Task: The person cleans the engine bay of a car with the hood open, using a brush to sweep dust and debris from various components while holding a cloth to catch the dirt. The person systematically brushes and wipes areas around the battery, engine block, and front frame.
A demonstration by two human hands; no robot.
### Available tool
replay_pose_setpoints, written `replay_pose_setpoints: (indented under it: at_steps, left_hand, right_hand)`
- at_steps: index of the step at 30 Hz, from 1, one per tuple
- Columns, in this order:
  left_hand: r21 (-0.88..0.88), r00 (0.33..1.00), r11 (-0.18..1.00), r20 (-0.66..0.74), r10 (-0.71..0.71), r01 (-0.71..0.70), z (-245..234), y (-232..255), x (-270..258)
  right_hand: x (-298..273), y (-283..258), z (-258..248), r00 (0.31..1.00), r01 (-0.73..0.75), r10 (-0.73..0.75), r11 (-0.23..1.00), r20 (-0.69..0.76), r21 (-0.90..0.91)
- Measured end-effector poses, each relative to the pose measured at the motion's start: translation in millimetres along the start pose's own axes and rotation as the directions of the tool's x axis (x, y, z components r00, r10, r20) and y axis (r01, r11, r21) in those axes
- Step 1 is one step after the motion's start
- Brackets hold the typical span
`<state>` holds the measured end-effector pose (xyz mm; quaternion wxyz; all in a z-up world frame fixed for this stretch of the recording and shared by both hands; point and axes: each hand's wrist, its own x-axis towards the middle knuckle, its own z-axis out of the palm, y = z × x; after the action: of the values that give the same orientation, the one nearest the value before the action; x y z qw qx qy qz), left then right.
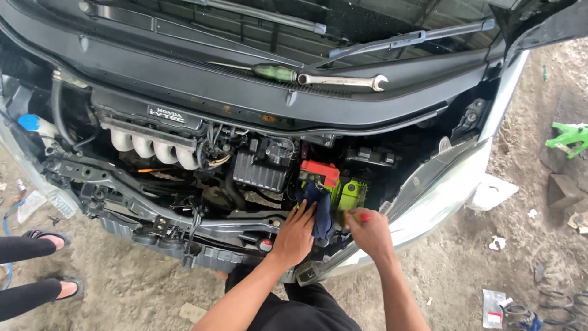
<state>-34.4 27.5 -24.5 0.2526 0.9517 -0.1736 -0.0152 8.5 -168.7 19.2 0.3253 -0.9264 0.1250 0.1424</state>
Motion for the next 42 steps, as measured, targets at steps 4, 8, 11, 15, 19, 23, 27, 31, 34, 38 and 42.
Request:
replay_pose_setpoints:
  at_steps: [4, 8, 11, 15, 19, 23, 27, 31, 34, 38, 42]
  left_hand:
    - [-0.11, 0.999, 0.993, -0.011, -0.054, 0.052, -2.9, -1.8, -6.3]
    - [-0.48, 0.958, 0.857, -0.102, -0.268, 0.189, 14.7, -4.5, 28.2]
    - [-0.529, 0.934, 0.833, -0.192, -0.301, 0.16, -9.1, 11.2, 74.9]
    - [-0.139, 0.979, 0.982, -0.14, -0.15, 0.13, -11.0, 10.4, 129.3]
    - [0.191, 0.999, 0.981, 0.044, 0.033, -0.04, 44.7, -18.6, 123.4]
    - [0.222, 0.995, 0.974, 0.095, 0.013, -0.034, 33.8, -4.5, 85.4]
    - [0.231, 0.999, 0.972, -0.015, 0.035, -0.031, 33.2, 3.8, 63.0]
    - [0.253, 0.995, 0.967, -0.101, 0.009, 0.017, 31.0, 15.5, 103.3]
    - [0.239, 0.994, 0.966, -0.064, -0.088, 0.1, 50.7, 8.3, 127.9]
    - [0.258, 0.997, 0.964, -0.064, -0.053, 0.068, 67.8, -1.7, 108.9]
    - [0.214, 0.992, 0.976, -0.101, 0.07, -0.047, 78.9, -23.5, 58.3]
  right_hand:
    - [6.4, -7.7, -18.5, 0.993, -0.039, 0.052, 0.991, -0.104, 0.127]
    - [23.1, 32.6, 16.5, 1.0, -0.006, 0.006, 0.998, -0.009, -0.058]
    - [1.8, -4.9, -20.8, 1.0, -0.001, 0.001, 1.0, 0.003, 0.003]
    - [33.8, 48.0, 8.7, 0.997, 0.014, -0.013, 1.0, -0.072, 0.015]
    - [21.3, 28.4, -6.9, 0.998, 0.038, -0.033, 0.995, 0.044, -0.096]
    - [1.1, 15.7, -40.2, 0.999, -0.035, 0.043, 0.937, -0.015, 0.348]
    - [33.6, 67.3, 4.2, 0.987, 0.091, -0.032, 0.916, -0.157, 0.39]
    - [4.4, 30.9, -6.9, 0.984, 0.111, -0.104, 0.993, -0.147, 0.04]
    - [-7.5, -4.6, -35.8, 0.995, -0.055, 0.048, 0.995, 0.086, 0.081]
    - [6.5, -7.5, -30.7, 0.994, 0.003, 0.014, 0.988, -0.107, 0.153]
    - [4.4, -4.7, -32.1, 0.99, -0.022, 0.012, 0.997, 0.143, 0.068]
